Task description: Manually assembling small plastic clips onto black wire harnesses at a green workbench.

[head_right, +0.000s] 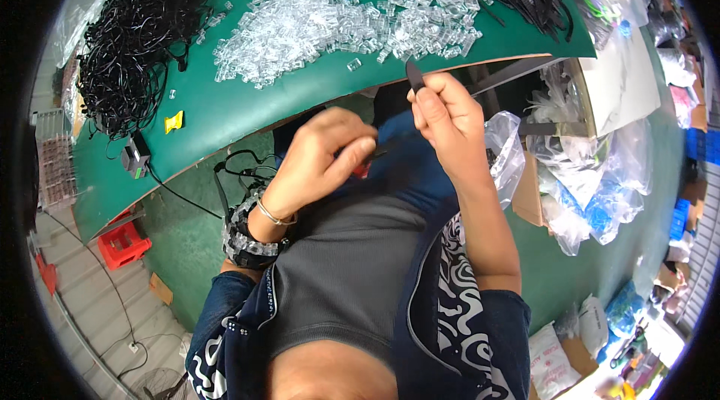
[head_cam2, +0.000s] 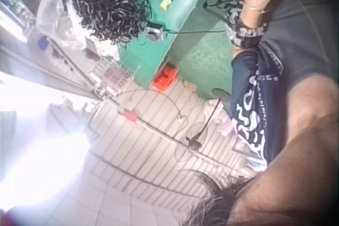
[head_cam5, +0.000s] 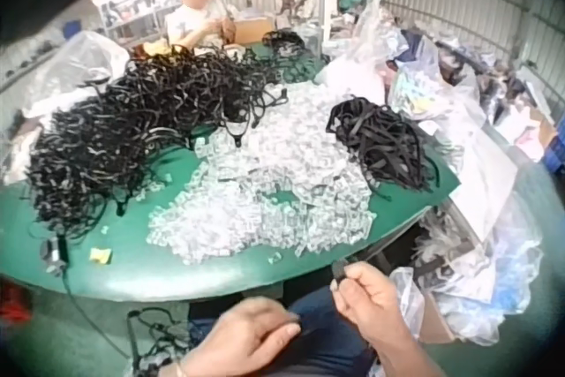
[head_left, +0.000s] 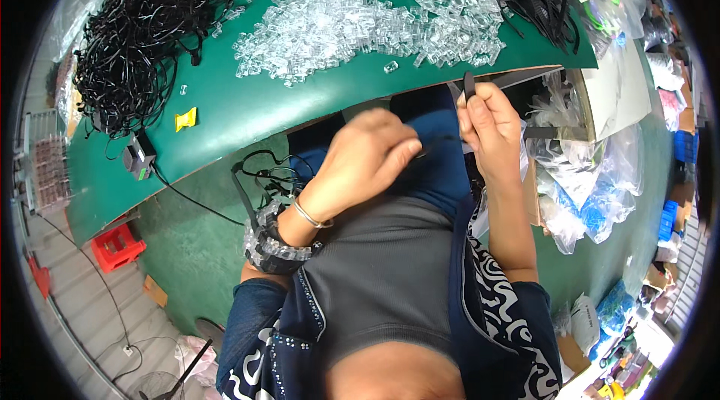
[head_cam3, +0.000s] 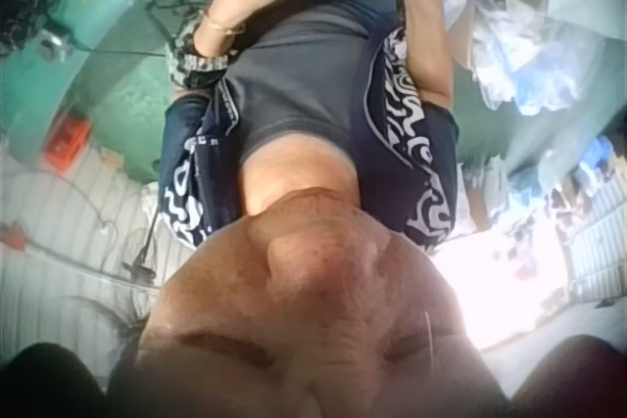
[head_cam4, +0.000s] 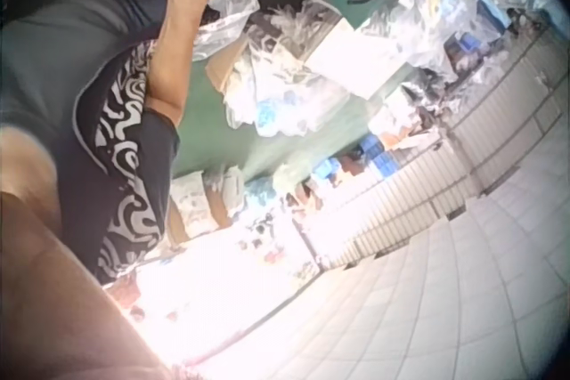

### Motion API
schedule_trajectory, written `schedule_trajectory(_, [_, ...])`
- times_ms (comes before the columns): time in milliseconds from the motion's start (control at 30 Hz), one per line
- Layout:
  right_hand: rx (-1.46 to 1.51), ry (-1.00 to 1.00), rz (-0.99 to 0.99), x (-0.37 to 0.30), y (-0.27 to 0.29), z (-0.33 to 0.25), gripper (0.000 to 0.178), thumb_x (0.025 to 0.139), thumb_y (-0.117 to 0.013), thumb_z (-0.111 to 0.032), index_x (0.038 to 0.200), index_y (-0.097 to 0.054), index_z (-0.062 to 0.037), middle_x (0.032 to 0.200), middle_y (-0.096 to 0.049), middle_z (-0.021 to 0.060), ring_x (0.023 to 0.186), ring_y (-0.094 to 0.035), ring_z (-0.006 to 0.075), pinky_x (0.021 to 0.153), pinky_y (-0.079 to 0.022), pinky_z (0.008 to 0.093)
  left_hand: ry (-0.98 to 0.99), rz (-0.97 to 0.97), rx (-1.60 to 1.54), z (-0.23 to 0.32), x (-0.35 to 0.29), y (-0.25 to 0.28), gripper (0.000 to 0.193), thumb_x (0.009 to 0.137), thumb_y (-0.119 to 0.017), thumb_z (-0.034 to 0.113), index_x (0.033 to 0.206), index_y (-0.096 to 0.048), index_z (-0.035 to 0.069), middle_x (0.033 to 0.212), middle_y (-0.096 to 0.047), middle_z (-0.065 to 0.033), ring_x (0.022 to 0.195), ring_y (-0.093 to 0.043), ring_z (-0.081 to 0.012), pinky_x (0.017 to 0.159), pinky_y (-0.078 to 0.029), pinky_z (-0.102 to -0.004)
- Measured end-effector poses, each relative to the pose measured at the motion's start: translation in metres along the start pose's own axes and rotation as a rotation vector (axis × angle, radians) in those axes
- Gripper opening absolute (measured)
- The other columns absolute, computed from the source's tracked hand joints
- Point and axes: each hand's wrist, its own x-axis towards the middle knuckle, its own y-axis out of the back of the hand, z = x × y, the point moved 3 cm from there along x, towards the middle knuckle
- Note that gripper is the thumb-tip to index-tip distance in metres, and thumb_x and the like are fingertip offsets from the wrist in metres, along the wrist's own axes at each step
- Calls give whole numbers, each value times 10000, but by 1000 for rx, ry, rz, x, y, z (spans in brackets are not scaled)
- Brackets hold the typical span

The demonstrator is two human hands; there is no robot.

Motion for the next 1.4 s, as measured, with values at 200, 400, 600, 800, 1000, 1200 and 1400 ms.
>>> schedule_trajectory(200, [138, -236, -135, -5, -8, 14, 134, 920, -472, -123, 926, -522, 1, 608, -417, -41, 479, -326, 7, 409, -237, 156, 100, 444, 410, -24, 33, 10, 175, 717, -663, 117, 863, -598, 47, 752, -555, -105, 715, -554, -300, 627, -448, -379])
schedule_trajectory(400, [-23, -194, -80, -5, -12, 14, 129, 907, -496, -121, 879, -539, -2, 621, -455, -34, 505, -389, 11, 442, -299, 161, 69, 451, 538, -36, 39, 6, 150, 721, -656, 85, 840, -576, 43, 739, -557, -97, 648, -551, -285, 591, -448, -362])
schedule_trajectory(600, [-93, -162, -61, -5, -25, 7, 127, 881, -526, -106, 827, -559, 3, 607, -474, -38, 505, -398, 5, 446, -301, 161, 250, 462, -192, -18, 19, 8, 148, 743, -661, 8, 873, -591, 9, 716, -626, -62, 600, -617, -116, 525, -475, -235])
schedule_trajectory(800, [-147, -197, -77, -8, -32, 2, 87, 856, -541, -51, 804, -567, 13, 657, -508, -53, 561, -400, -9, 481, -306, 165, 95, 453, -98, -7, 5, 9, 130, 760, -651, -15, 880, -600, -8, 753, -629, -39, 596, -604, -78, 533, -472, -196])
schedule_trajectory(1000, [-141, -182, -68, -12, -41, 0, 109, 850, -537, -62, 767, -564, 4, 604, -475, -62, 515, -371, -11, 452, -270, 169, -24, 505, 41, -1, -3, 13, 173, 717, -670, -34, 874, -611, 9, 771, -633, -64, 609, -619, -103, 554, -481, -209])
schedule_trajectory(1200, [-145, -230, -61, -17, -45, -4, 84, 836, -539, -34, 770, -565, 11, 659, -529, -41, 576, -439, -1, 499, -344, 170, -136, 526, 135, 4, -7, 13, 213, 692, -657, -64, 880, -614, 25, 787, -631, -101, 672, -630, -143, 587, -488, -228])
schedule_trajectory(1400, [-79, -190, -95, -21, -42, 7, 69, 853, -532, -40, 804, -558, 1, 675, -517, -48, 596, -434, -4, 513, -338, 164, 79, 385, -562, -6, -15, 7, 214, 784, -612, 3, 991, -558, -5, 870, -606, -84, 650, -593, -136, 589, -490, -239])
